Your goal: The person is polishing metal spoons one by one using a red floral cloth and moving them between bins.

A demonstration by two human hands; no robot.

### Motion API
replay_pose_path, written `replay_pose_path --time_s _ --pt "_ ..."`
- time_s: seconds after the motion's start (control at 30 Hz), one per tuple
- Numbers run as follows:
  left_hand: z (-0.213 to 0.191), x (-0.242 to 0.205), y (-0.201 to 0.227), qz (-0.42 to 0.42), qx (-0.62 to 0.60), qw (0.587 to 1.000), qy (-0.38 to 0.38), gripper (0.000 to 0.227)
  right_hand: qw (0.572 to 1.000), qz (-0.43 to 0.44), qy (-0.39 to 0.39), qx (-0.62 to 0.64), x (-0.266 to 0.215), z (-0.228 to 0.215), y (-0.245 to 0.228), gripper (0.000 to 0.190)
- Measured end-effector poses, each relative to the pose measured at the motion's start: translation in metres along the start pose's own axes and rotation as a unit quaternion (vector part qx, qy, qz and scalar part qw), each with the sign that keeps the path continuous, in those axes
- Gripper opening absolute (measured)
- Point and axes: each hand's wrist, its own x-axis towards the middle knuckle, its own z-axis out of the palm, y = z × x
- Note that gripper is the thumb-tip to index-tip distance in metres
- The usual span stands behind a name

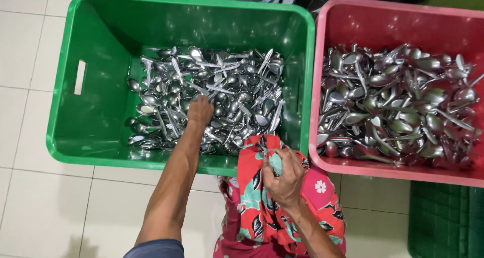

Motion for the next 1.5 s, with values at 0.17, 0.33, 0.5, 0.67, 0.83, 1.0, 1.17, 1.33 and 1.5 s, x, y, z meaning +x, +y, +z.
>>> replay_pose_path --time_s 0.17,0.33,0.5,0.67,0.83,1.0,1.17,1.33,1.5 --pt "-0.025 -0.01 -0.005 0.038 0.064 0.997 0.034 0.026 1.0 -0.01 0.01 -0.001 0.009 -0.004 -0.008 0.018" --pt "-0.071 -0.023 -0.017 0.017 0.009 0.97 0.241 0.021 0.999 -0.02 0.031 -0.016 0.007 -0.001 -0.007 0.019" --pt "-0.148 -0.056 -0.018 -0.081 -0.249 0.905 0.335 0.011 0.999 -0.026 0.028 -0.003 0.025 -0.011 -0.027 0.021" --pt "-0.204 -0.121 0.012 -0.082 -0.382 0.863 0.32 0.015 0.999 -0.029 0.035 -0.006 0.022 -0.01 -0.027 0.025" --pt "-0.226 -0.176 0.012 0.03 -0.314 0.927 0.201 0.029 0.999 -0.027 0.013 -0.02 0.033 -0.019 -0.042 0.021" --pt "-0.239 -0.195 0.005 -0.131 -0.415 0.896 0.09 0.019 1.0 -0.002 0.004 -0.019 0.025 -0.014 -0.035 0.023" --pt "-0.235 -0.188 0.022 -0.224 -0.506 0.821 0.139 0.017 0.99 0.138 -0.027 0.014 0.032 -0.014 -0.027 0.024" --pt "-0.217 -0.187 0.05 -0.26 -0.555 0.756 0.23 0.017 0.97 0.214 -0.112 -0.038 0.079 -0.055 -0.058 0.034" --pt "-0.216 -0.177 0.057 -0.217 -0.694 0.637 0.254 0.019 0.948 0.292 -0.102 0.072 0.102 -0.053 -0.032 0.033"
